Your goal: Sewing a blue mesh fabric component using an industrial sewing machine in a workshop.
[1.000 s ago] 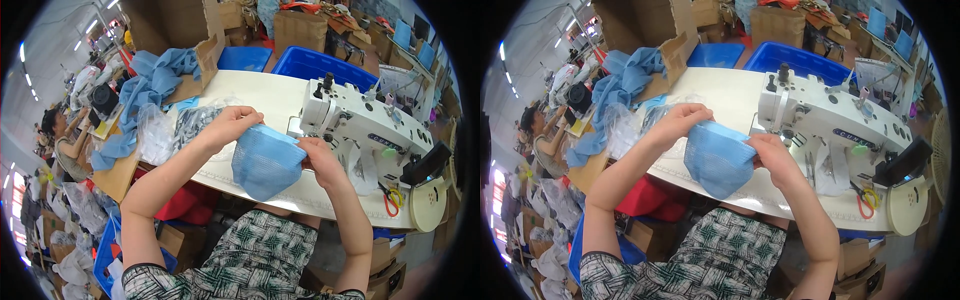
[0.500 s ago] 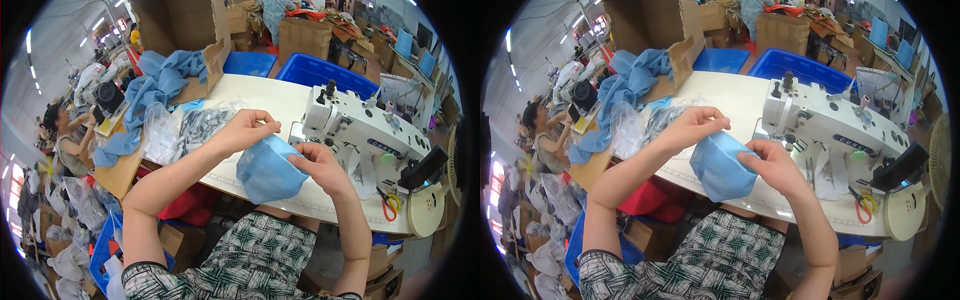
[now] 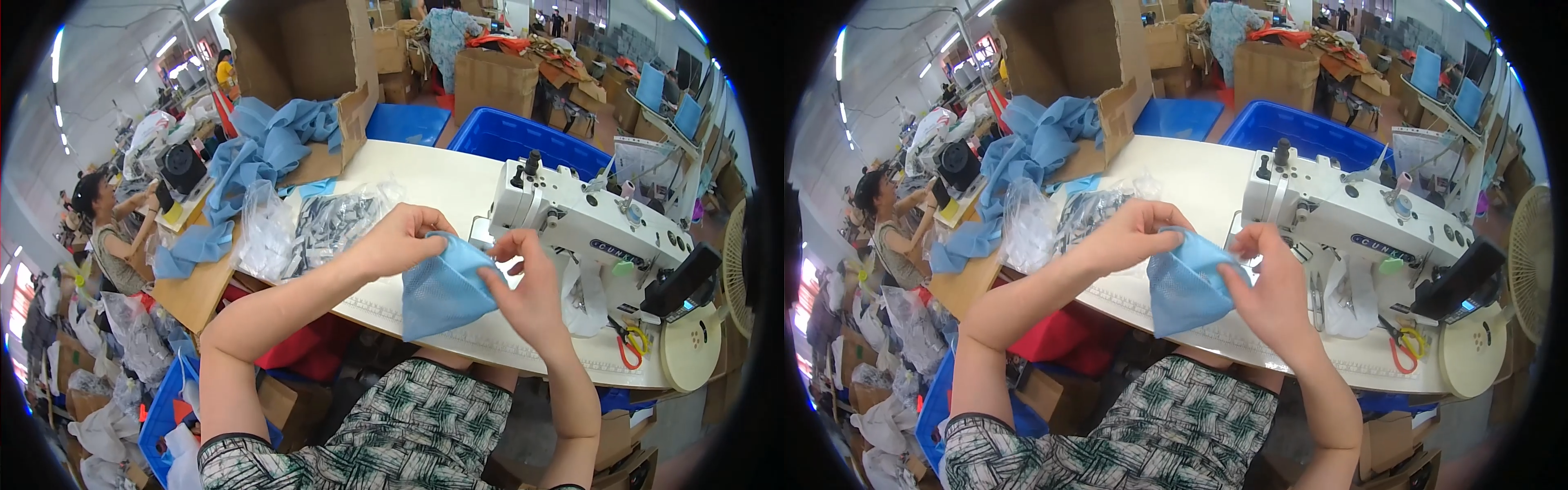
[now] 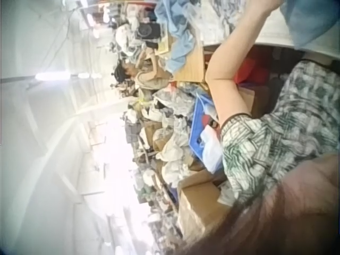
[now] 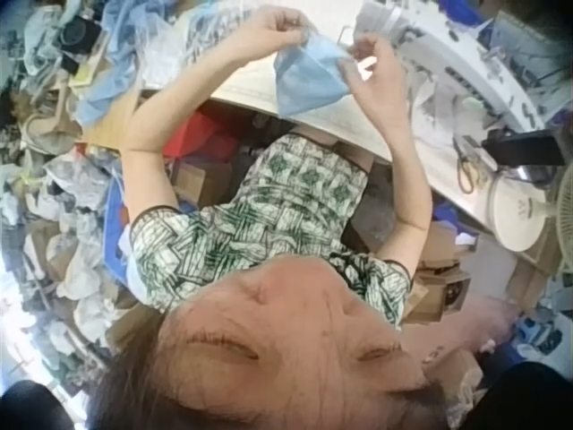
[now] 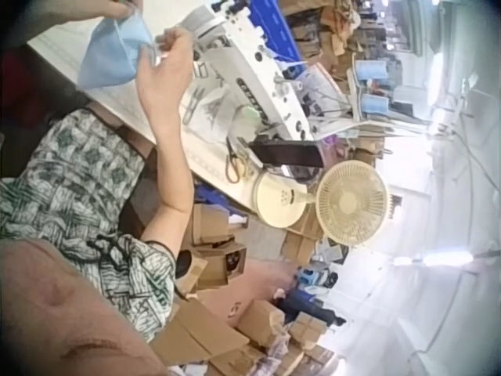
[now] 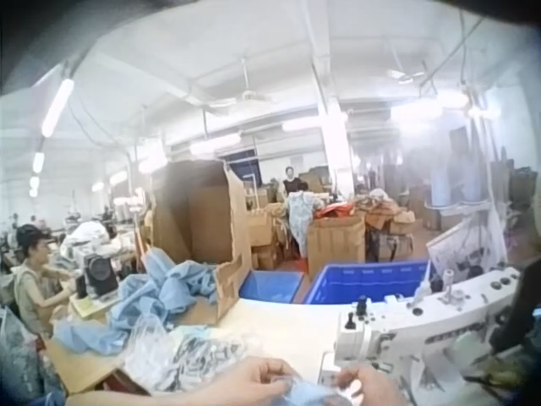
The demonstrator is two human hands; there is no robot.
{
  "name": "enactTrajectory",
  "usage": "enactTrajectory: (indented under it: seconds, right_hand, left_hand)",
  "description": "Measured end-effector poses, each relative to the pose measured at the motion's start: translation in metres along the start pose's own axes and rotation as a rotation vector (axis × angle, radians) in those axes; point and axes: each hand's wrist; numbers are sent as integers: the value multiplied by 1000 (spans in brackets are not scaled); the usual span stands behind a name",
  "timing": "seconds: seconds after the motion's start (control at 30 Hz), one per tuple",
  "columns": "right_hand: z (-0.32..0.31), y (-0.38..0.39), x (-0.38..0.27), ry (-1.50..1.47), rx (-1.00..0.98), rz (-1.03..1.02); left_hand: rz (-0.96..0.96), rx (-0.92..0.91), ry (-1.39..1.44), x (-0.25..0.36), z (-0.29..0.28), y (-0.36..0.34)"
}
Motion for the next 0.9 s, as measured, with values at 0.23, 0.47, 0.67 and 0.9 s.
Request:
enactTrajectory:
  seconds: [0.23,0.47,0.67,0.9]
  right_hand:
    - [6,4,-19,636,-11,-561]
    - [16,14,-8,748,146,-621]
    - [5,9,2,304,81,-438]
    - [0,6,18,-59,49,29]
  left_hand:
    - [154,124,-41,-12,33,3]
    - [137,98,-136,-3,36,-2]
    - [233,38,-133,-9,38,3]
    - [232,-142,-155,14,42,7]
Point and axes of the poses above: each hand's wrist, its own y-axis away from the middle knuckle, its own z-axis out of the palm, x = y × z, and after that the axes turned 7 degrees about z, right-handed
